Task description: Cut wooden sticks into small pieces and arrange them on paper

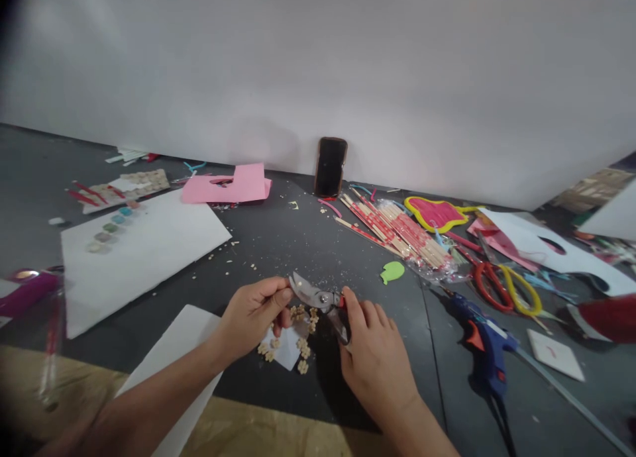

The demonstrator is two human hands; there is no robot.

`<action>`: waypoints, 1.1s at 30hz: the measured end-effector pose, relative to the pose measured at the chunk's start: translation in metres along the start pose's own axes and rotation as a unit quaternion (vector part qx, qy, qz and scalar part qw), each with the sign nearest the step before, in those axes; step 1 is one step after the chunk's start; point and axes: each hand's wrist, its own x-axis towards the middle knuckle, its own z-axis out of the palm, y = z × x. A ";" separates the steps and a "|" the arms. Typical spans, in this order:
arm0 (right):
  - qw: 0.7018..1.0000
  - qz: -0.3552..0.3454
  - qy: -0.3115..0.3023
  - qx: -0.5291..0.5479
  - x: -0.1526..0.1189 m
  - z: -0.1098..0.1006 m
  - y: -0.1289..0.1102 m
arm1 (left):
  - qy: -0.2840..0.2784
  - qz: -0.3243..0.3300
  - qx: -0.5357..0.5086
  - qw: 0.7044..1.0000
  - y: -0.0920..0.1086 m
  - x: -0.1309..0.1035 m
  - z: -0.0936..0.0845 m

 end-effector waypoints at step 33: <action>0.989 -0.020 -0.036 0.139 -0.010 -0.010 -0.012 | 0.012 0.075 0.010 0.997 0.002 -0.008 0.001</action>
